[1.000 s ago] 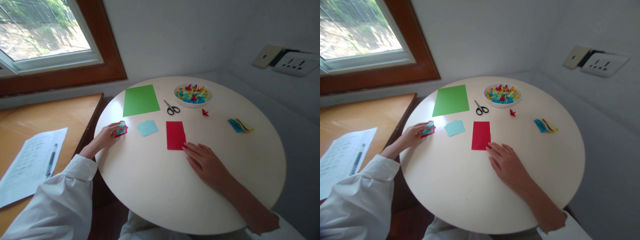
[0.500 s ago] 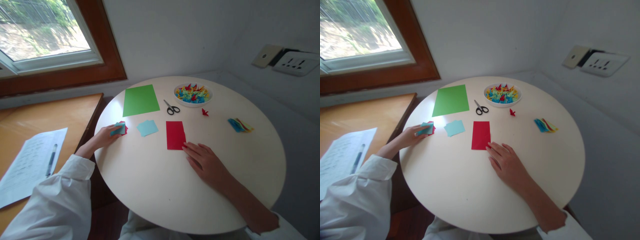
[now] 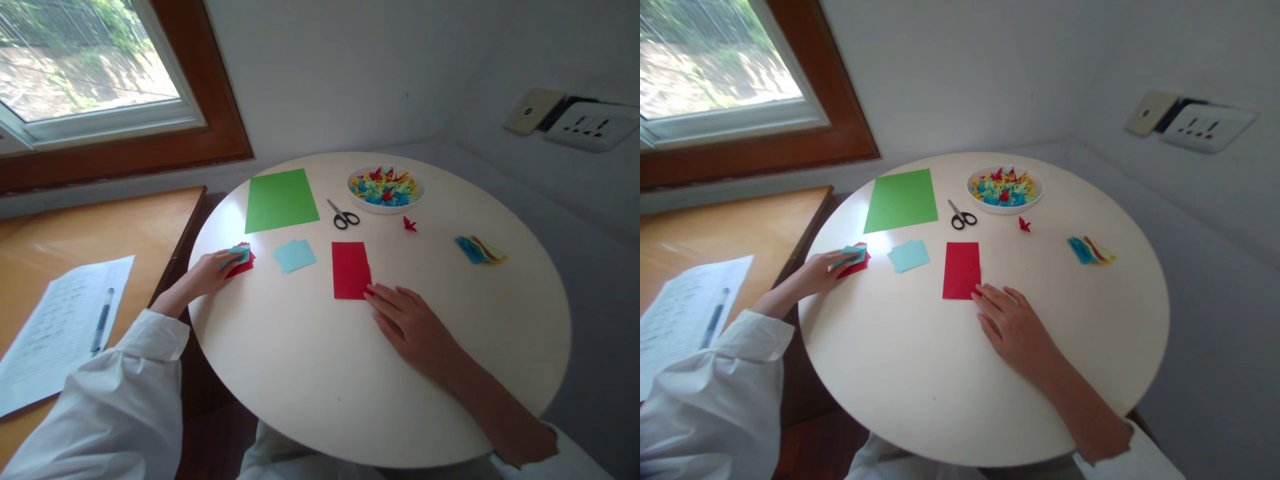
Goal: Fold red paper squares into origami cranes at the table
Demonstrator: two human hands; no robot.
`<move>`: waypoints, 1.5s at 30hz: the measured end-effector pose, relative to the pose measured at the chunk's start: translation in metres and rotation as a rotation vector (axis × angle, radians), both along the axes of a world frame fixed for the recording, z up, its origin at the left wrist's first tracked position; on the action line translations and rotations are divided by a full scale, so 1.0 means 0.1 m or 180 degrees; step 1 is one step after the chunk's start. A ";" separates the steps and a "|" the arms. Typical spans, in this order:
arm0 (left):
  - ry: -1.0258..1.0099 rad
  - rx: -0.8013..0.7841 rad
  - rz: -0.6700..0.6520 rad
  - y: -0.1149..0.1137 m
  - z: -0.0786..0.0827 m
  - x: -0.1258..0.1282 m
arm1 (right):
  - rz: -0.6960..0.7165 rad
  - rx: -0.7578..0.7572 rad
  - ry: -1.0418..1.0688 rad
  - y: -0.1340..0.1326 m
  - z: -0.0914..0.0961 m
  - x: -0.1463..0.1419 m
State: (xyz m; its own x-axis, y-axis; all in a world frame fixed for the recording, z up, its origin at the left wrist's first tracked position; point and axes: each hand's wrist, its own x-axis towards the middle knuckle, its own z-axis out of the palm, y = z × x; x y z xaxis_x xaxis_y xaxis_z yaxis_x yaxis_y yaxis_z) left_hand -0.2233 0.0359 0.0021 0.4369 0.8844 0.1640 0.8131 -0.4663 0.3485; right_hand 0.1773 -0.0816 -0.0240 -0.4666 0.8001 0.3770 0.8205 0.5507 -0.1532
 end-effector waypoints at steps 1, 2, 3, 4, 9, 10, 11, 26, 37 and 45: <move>0.0097 0.0035 0.0024 0.00 0.01 0.01 | 0.0000 0.0005 0.0000 0.00 0.00 0.00; 0.0172 0.0056 0.0063 -0.01 0.01 0.02 | 0.0003 0.0009 -0.0002 0.00 0.00 0.00; 0.0216 0.0063 0.0100 -0.01 0.02 0.03 | 0.0005 0.0015 -0.0005 0.00 0.00 0.00; 0.0207 0.0054 0.0118 -0.02 0.02 0.04 | 0.0014 0.0022 -0.0010 0.00 0.00 0.00; -0.0015 -0.0049 -0.0061 -0.03 0.01 0.01 | 0.0013 0.0021 -0.0021 0.00 -0.01 0.00; -0.0018 -0.0081 -0.0061 -0.04 0.02 -0.01 | 0.0013 0.0022 -0.0012 0.00 -0.02 0.00; 0.0012 -0.0104 -0.0035 -0.04 0.03 -0.02 | 0.0015 0.0026 0.0003 0.00 -0.02 0.00; 0.0465 -0.0067 0.0566 0.08 0.18 0.92 | 0.0011 0.0036 0.0062 0.03 -0.02 -0.01; 0.0947 -0.0914 0.0743 0.21 0.18 1.21 | -0.0004 0.0065 0.0008 0.04 -0.04 -0.02; 0.1180 -0.1173 0.1038 0.29 0.29 1.34 | -0.0005 -0.0030 0.0078 0.03 -0.01 -0.03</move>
State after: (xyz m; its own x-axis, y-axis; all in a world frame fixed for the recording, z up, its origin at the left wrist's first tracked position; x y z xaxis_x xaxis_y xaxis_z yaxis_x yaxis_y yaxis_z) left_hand -0.0897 0.0654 0.0316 0.1036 0.9517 -0.2889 0.9915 -0.0756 0.1063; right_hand 0.1742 -0.0783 -0.0247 -0.4560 0.8043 0.3809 0.8173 0.5479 -0.1785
